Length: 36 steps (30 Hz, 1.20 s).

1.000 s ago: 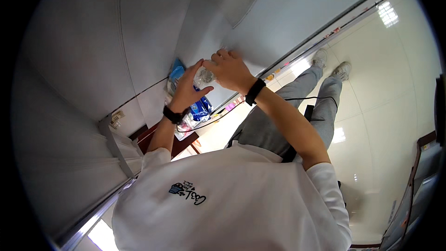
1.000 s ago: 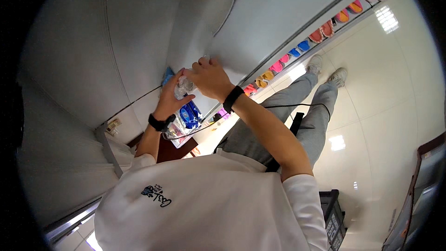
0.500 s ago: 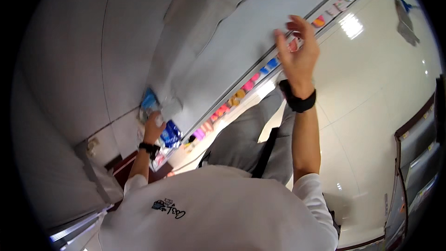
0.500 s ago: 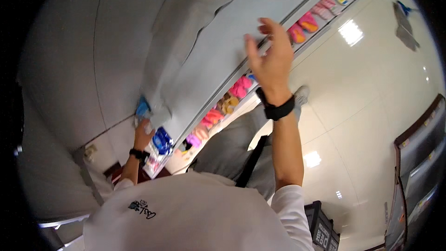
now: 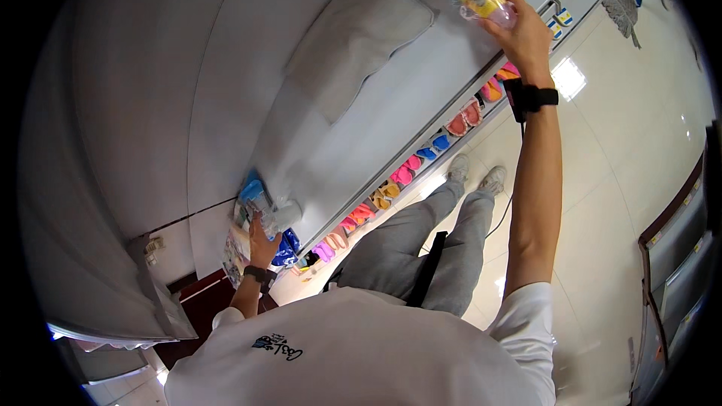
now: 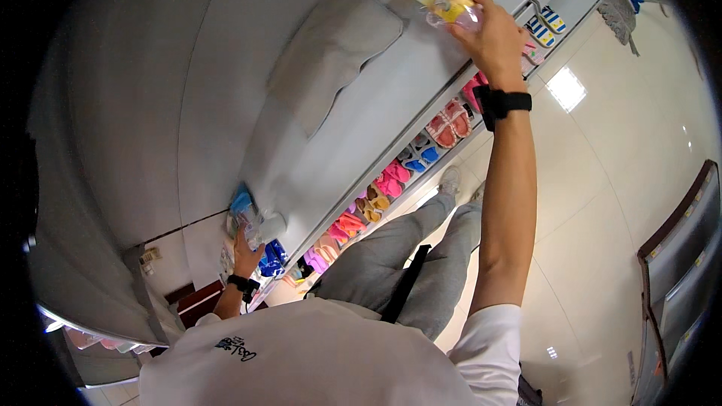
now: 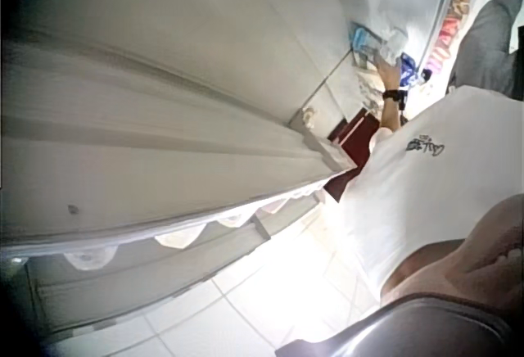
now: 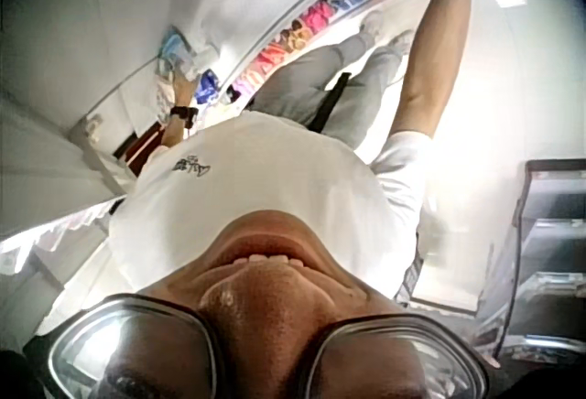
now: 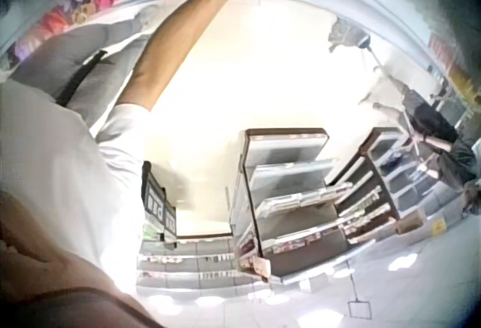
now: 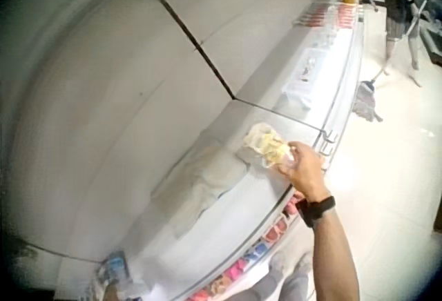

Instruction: The person wipes the surfaces of white bookshelves and retail display shelves using a grey cloth. They move along the shelves, cleaning the top edges and flat surfaces, occasionally moving items like books and packaged goods to reach the areas underneath.

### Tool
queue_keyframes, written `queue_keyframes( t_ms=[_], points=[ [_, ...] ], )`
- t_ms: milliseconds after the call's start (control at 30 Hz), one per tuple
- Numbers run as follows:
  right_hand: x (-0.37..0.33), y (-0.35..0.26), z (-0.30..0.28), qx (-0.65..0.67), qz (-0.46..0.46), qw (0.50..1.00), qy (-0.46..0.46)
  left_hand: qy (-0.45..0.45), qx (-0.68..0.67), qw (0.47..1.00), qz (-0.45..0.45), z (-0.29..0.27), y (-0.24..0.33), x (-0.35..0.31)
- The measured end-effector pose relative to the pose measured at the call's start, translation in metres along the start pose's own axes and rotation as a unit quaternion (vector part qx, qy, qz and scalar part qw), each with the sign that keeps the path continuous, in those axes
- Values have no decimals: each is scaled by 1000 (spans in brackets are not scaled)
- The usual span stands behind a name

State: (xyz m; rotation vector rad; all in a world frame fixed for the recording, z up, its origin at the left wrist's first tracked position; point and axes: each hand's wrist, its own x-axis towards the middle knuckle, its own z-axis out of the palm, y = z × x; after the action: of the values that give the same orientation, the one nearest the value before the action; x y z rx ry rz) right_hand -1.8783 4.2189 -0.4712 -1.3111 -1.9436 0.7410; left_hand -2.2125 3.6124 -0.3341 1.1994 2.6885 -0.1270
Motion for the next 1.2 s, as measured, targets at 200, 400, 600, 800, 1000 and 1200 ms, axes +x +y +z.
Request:
queue_keyframes(
  t_ms=[200, 400, 600, 800, 1000, 1200],
  points=[
    [-79, -29, -10, 245, 125, 954, 117, 66, -74, 995, 34, -31, 117, 25],
    [-233, -135, 53, 256, -9, 965, -54, -20, -194, 969, 153, -27, 198, -10],
    [-329, -227, 135, 122, -97, 959, -236, 13, -230, 957, 177, -48, 225, -20],
    [-350, -252, 173, 107, -167, 936, -290, 29, -215, 959, 184, -36, 225, -6],
    [-205, -184, 121, 123, -134, 946, -268, 123, -242, 954, 123, -30, 260, 205],
    [-63, -134, 100, -29, -134, 985, -104, 6, 33, 992, 123, 56, 252, 366]
  ],
)
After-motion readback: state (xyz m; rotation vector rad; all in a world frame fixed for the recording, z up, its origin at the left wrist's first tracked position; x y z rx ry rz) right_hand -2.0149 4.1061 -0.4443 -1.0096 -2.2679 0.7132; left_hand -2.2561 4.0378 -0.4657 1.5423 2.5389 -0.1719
